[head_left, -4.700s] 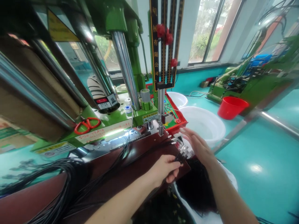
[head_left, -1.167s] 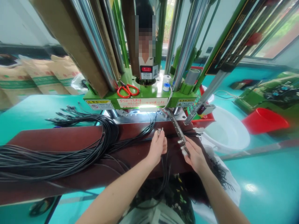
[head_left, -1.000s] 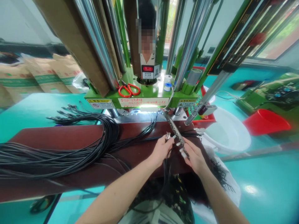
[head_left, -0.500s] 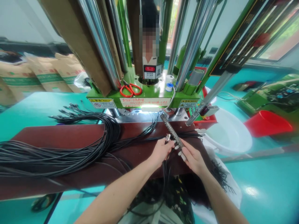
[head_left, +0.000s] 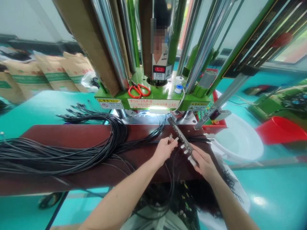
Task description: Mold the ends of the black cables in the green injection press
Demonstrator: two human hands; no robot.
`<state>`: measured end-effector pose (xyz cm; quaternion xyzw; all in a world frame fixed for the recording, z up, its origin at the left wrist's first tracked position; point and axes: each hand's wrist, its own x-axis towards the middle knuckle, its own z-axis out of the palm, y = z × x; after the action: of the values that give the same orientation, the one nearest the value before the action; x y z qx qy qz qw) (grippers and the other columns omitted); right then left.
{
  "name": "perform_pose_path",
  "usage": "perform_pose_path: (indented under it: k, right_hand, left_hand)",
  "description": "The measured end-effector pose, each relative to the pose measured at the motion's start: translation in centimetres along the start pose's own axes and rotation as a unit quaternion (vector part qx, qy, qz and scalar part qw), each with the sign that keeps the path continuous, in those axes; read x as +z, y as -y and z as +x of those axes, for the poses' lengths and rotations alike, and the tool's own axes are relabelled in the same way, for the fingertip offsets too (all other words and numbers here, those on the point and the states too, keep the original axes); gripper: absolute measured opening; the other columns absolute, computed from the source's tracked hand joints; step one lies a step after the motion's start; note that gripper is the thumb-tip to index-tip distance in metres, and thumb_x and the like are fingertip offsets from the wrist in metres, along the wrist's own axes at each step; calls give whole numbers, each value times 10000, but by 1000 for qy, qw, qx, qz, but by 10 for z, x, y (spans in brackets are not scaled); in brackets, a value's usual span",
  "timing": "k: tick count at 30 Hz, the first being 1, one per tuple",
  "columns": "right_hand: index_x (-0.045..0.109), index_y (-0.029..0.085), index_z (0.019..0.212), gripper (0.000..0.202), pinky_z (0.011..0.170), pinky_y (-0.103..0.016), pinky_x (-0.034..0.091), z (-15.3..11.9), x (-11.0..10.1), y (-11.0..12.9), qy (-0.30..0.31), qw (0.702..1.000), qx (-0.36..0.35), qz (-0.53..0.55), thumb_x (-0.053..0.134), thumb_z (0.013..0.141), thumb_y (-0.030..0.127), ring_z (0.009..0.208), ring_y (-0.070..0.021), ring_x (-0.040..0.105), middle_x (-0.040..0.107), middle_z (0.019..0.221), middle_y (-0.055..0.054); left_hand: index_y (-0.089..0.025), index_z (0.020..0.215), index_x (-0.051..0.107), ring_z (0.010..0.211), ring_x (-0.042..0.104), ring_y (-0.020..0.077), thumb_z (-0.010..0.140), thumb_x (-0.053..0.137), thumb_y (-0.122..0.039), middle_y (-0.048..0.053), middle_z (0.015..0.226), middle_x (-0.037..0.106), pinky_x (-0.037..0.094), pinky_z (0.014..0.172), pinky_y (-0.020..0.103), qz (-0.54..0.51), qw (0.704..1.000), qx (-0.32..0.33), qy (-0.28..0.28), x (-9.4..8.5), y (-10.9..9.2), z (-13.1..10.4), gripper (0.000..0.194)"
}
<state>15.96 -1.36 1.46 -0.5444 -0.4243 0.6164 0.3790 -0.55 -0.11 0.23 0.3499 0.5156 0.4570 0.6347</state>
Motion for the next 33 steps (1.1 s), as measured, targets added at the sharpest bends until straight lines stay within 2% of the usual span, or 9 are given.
perform_pose_path:
  k: [8, 12, 15, 19, 21, 23, 25, 28, 33]
  right_hand:
    - [542, 191, 1184, 593, 307, -163, 203, 7, -10, -9, 57, 997, -8, -48, 614, 696, 521, 388, -54, 326, 559, 583, -10]
    - [528, 206, 1202, 525, 377, -191, 327, 9, -13, -15, 77, 987, -67, -121, 548, 765, 497, 495, -95, 455, 609, 762, -47]
    - [505, 228, 1227, 490, 484, -225, 403, 11, -14, -19, 85, 978, -105, -160, 523, 797, 462, 575, -115, 492, 613, 869, -49]
    - [535, 224, 1192, 516, 424, -201, 354, 10, -12, -15, 72, 991, -56, -98, 564, 754, 496, 531, -97, 453, 608, 851, -47]
    - [566, 227, 1154, 535, 382, -180, 302, 8, -11, -11, 49, 997, -20, -56, 613, 702, 511, 508, -87, 431, 606, 834, -45]
    - [585, 234, 1123, 531, 370, -166, 272, 6, -9, -8, 24, 999, -3, -27, 640, 673, 509, 503, -83, 418, 601, 804, -39]
    - [595, 237, 1106, 517, 364, -159, 242, 4, -7, -5, 10, 1000, 4, -18, 649, 665, 502, 488, -81, 400, 588, 735, -28]
    - [607, 234, 1085, 514, 364, -156, 221, 2, -5, -3, 5, 1000, 14, -14, 658, 649, 501, 480, -82, 397, 585, 708, -24]
    - [622, 243, 1057, 503, 397, -158, 281, -1, -3, 0, 8, 1000, 12, -2, 681, 628, 497, 555, -96, 457, 614, 865, -42]
  left_hand:
    - [-153, 592, 477, 303, 171, 6, 634, 619, -413, -112, 382, 231, 83, 314, 155, -31, 999, -32, 23, -1, -8, -3, 299]
    - [-157, 576, 463, 297, 161, 5, 621, 630, -406, -115, 371, 226, 81, 312, 158, -40, 998, -33, 22, -3, -7, -3, 303]
    - [-160, 583, 457, 291, 163, 8, 630, 620, -403, -114, 371, 236, 95, 305, 160, -31, 999, -25, 10, -2, -3, -3, 296]
    - [-153, 639, 479, 321, 252, 24, 724, 514, -449, -87, 424, 302, 194, 314, 157, -16, 999, 39, 15, -3, -1, 2, 310]
    - [-165, 688, 469, 340, 276, 32, 763, 452, -476, -85, 452, 308, 236, 327, 156, -25, 996, 83, -17, -5, -3, 4, 321]
    - [-197, 734, 413, 331, 224, 31, 767, 438, -498, -102, 456, 275, 191, 314, 147, -50, 993, 88, -59, -8, -6, 5, 304]
    - [-224, 746, 343, 325, 161, 30, 764, 437, -511, -115, 452, 254, 114, 309, 139, -64, 993, 69, -72, -11, -8, 5, 302]
    - [-226, 723, 308, 328, 159, 24, 775, 432, -486, -111, 456, 288, 92, 320, 129, -39, 996, 68, -42, -11, -7, 2, 293]
    - [-214, 687, 321, 327, 163, 21, 762, 479, -447, -104, 442, 306, 84, 315, 132, -42, 998, 51, 6, -7, -6, 1, 291]
